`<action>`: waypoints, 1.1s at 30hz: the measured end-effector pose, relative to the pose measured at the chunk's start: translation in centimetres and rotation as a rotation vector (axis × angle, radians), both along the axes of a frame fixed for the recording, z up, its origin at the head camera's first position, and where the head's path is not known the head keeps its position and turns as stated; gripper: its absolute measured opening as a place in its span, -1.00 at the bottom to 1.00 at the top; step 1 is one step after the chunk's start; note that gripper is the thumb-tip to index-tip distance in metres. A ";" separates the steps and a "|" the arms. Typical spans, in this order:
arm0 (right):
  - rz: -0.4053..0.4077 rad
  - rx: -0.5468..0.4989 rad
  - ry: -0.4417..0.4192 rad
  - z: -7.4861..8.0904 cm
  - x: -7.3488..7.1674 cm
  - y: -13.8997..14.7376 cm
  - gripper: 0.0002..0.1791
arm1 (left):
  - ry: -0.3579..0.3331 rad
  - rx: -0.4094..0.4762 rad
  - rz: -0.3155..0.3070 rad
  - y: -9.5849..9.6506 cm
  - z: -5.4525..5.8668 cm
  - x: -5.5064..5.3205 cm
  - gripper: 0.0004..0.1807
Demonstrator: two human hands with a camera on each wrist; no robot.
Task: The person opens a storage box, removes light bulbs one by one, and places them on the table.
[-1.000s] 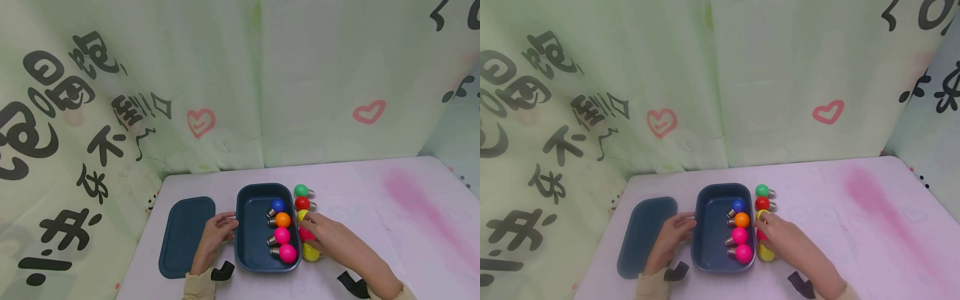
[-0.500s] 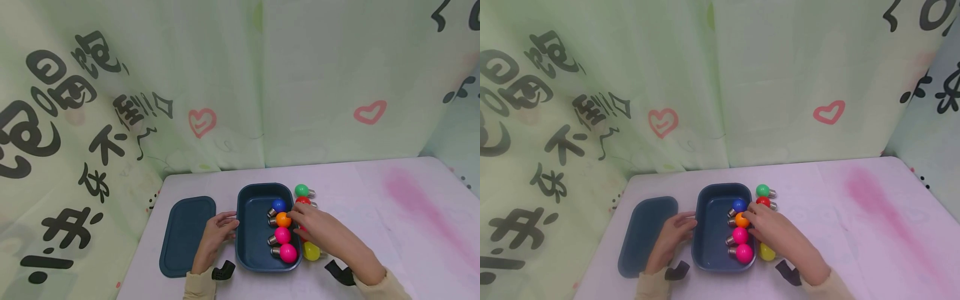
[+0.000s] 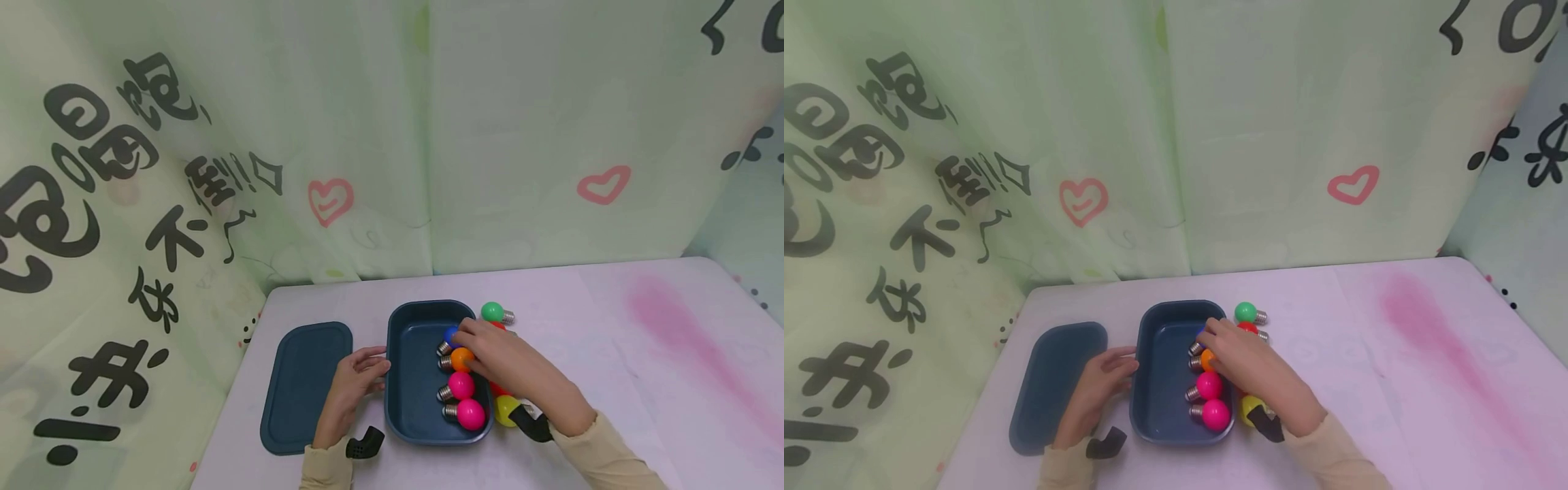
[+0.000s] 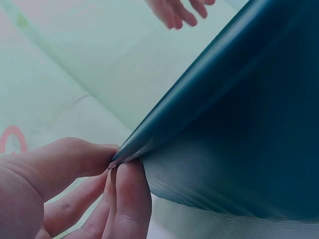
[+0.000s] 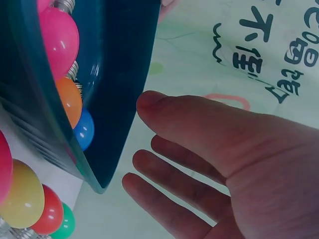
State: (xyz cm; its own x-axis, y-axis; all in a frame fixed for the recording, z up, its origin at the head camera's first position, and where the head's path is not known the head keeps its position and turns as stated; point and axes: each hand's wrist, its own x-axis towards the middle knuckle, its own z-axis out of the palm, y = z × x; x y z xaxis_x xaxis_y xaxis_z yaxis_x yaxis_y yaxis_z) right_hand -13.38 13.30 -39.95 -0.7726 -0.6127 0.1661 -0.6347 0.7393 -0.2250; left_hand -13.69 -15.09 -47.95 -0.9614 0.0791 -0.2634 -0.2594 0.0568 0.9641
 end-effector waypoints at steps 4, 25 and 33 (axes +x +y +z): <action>0.014 -0.001 0.019 0.0 -0.7 -0.3 -0.66 | 0.000 0.004 -0.002 0.0 -0.1 -0.1 -0.48; -0.015 0.059 -0.038 -0.8 -3.9 -2.6 -0.66 | -0.002 0.001 -0.004 0.0 -0.1 -0.2 -0.50; -0.047 0.104 -0.096 -1.4 -4.9 -3.1 -0.65 | -0.018 -0.004 0.005 0.1 0.0 -0.1 -0.50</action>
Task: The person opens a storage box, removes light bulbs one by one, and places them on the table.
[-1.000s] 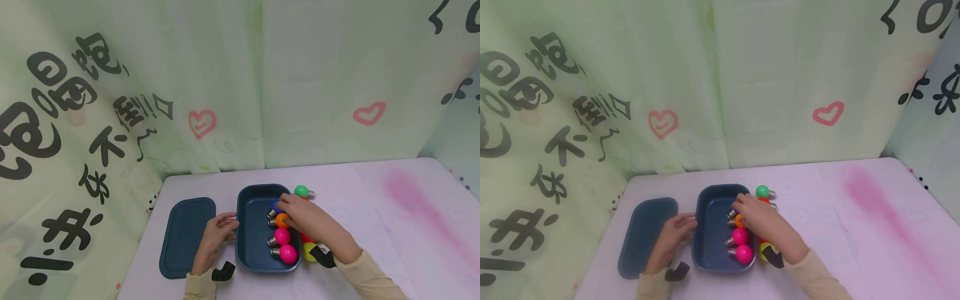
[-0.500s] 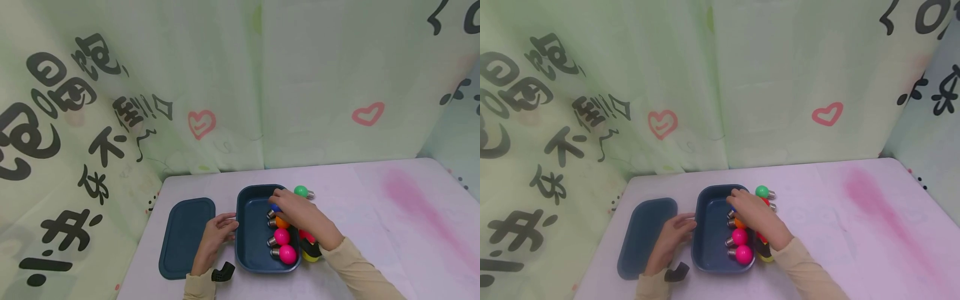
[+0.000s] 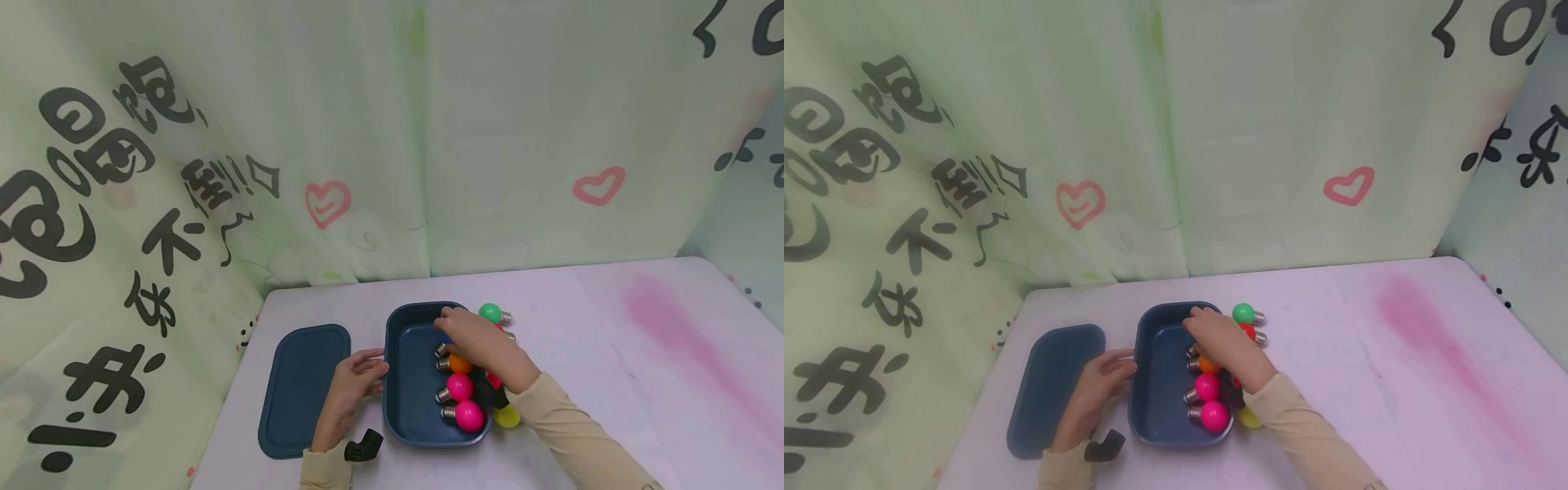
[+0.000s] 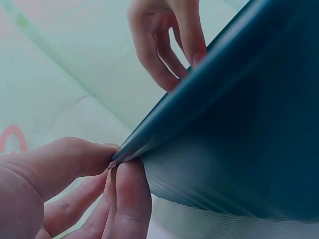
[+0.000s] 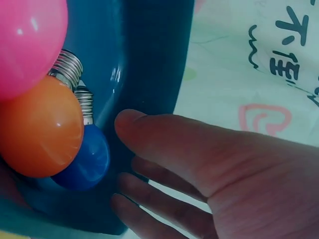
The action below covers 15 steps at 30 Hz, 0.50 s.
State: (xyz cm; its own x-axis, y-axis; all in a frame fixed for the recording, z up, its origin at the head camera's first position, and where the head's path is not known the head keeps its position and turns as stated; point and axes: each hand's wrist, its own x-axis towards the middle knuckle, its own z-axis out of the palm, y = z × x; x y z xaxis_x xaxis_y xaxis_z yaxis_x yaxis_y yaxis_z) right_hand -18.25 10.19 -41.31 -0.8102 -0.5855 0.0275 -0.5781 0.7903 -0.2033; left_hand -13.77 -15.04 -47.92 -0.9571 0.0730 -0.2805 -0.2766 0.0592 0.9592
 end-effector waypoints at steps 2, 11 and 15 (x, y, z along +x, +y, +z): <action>-0.002 0.005 -0.012 -0.1 -0.2 -0.1 -0.65 | -0.003 -0.001 0.002 0.0 -0.1 -0.1 -0.50; 0.002 0.023 -0.014 -0.8 -0.7 -0.5 -0.71 | 0.005 -0.002 -0.006 0.0 -0.1 0.0 -0.48; -0.020 0.021 -0.029 -0.9 -0.7 -0.5 -0.75 | 0.006 -0.004 -0.005 0.0 -0.2 0.0 -0.49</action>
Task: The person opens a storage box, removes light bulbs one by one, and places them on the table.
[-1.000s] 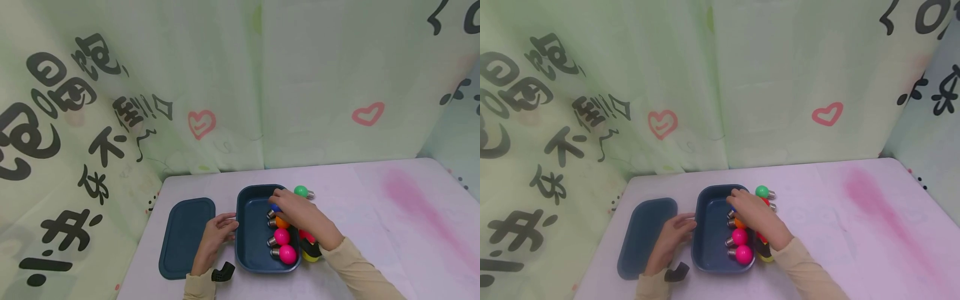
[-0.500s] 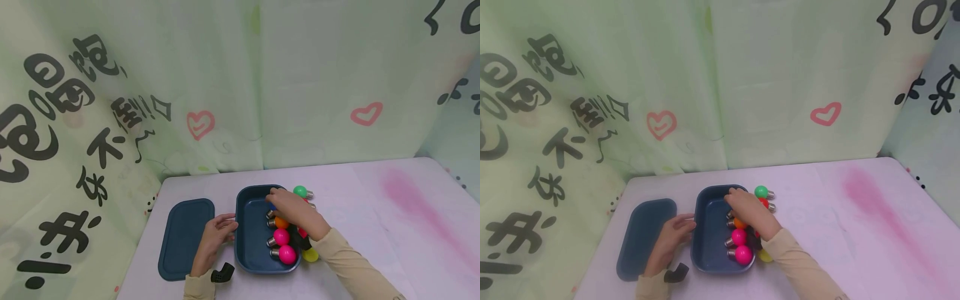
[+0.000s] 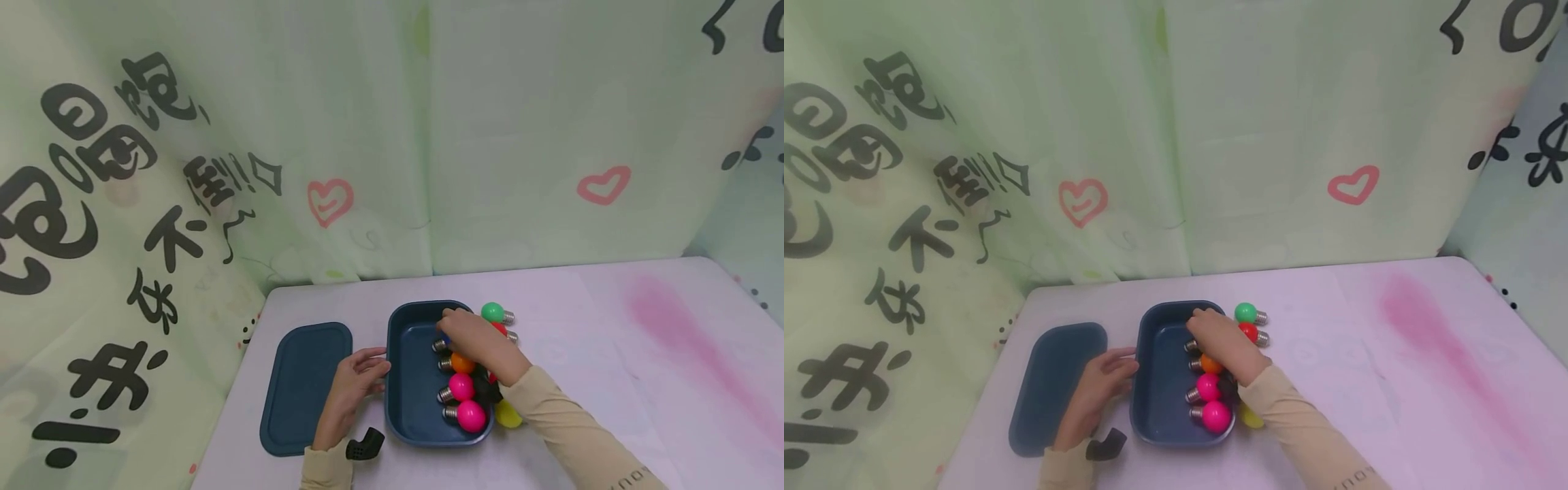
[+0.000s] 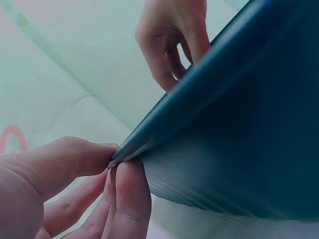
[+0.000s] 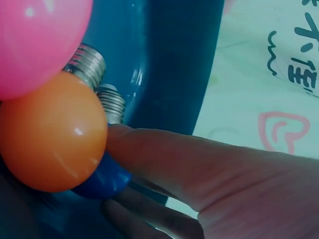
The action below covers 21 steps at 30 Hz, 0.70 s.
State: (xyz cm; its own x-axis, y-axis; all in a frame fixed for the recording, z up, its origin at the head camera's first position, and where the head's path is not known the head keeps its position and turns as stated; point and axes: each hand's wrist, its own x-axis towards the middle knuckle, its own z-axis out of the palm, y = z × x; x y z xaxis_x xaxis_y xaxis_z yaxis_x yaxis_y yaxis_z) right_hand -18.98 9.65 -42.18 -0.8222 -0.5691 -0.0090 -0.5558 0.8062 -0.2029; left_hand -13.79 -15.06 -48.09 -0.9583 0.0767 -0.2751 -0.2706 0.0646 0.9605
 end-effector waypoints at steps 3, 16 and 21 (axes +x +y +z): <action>-0.007 0.005 -0.003 -0.1 -0.1 0.0 -0.77 | -0.001 0.000 0.003 0.0 0.0 0.0 -0.49; 0.020 0.021 0.028 -0.3 -0.3 0.1 -0.82 | 0.006 0.015 0.003 0.1 0.3 0.1 -0.49; 0.048 0.006 0.029 0.0 -0.3 -0.1 -0.81 | 0.006 0.009 0.008 0.1 0.1 0.1 -0.50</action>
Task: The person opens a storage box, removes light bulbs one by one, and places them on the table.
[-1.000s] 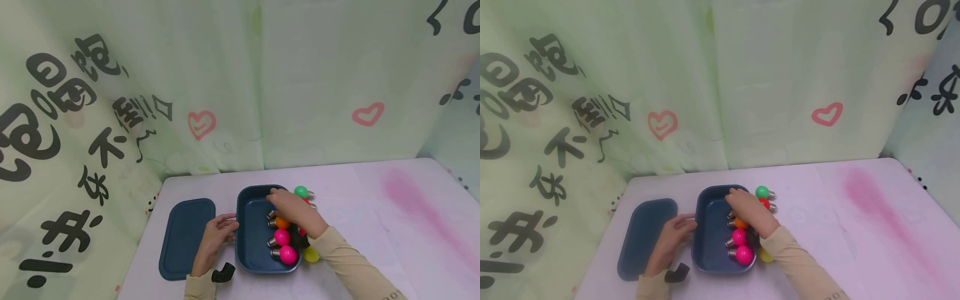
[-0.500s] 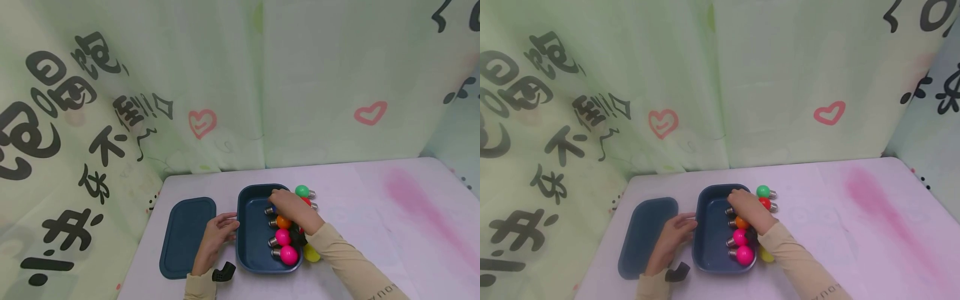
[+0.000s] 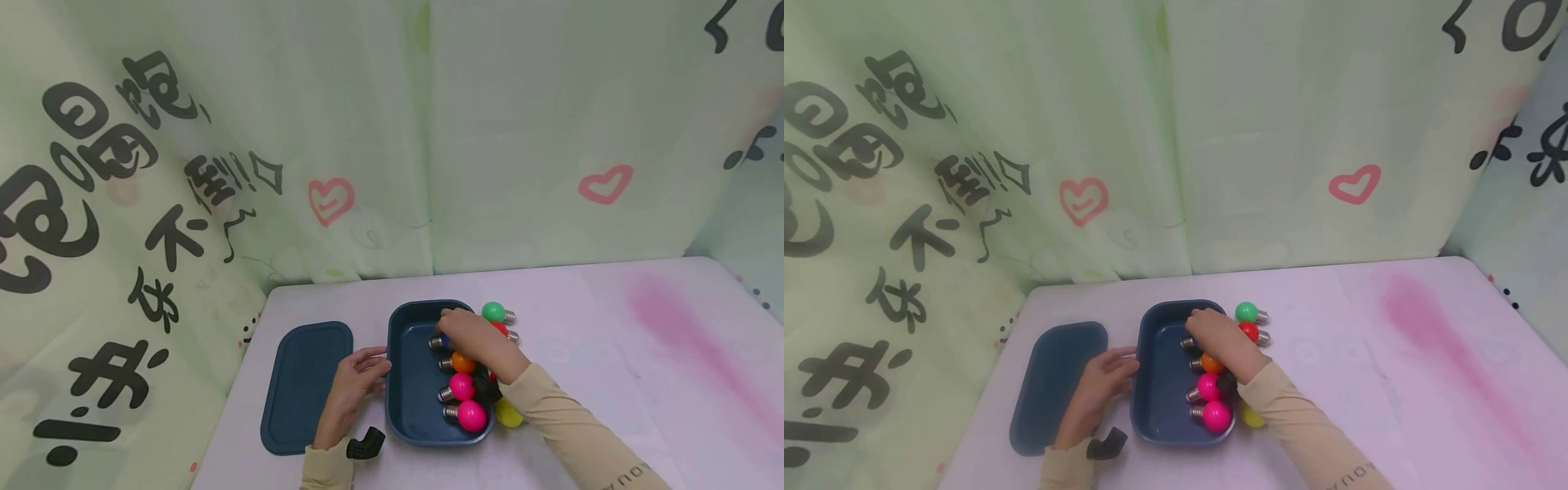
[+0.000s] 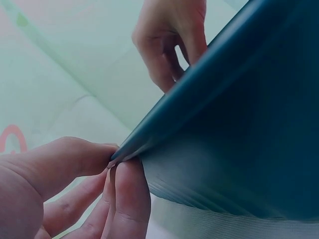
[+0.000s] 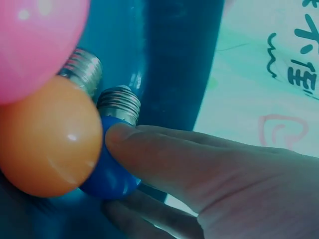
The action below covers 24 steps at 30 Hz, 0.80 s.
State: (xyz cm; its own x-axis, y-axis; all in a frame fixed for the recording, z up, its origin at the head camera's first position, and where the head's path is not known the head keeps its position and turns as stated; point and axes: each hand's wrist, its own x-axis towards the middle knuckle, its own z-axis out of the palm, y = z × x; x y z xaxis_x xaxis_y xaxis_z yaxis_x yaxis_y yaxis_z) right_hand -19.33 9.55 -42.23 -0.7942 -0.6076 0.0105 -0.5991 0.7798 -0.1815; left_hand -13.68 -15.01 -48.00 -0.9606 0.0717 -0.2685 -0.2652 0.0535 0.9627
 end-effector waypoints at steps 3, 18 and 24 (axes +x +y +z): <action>0.015 -0.007 0.001 0.3 0.0 -0.1 -0.79 | -0.001 -0.005 0.002 0.0 -0.1 0.0 -0.50; 0.022 -0.047 0.032 2.5 1.6 0.9 -0.79 | -0.007 -0.001 -0.001 0.0 -0.1 -0.1 -0.49; 0.023 -0.036 0.067 3.3 2.0 1.8 -0.78 | -0.005 -0.006 -0.001 0.0 0.0 0.0 -0.49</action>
State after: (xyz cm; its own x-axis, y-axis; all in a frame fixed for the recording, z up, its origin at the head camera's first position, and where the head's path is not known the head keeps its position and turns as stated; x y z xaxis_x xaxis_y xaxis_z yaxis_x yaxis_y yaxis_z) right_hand -17.32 11.34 -38.95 -0.7766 -0.6241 0.0854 -0.6287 0.7592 -0.1685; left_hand -13.67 -15.00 -48.00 -0.9592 0.0705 -0.2739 -0.2701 0.0598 0.9610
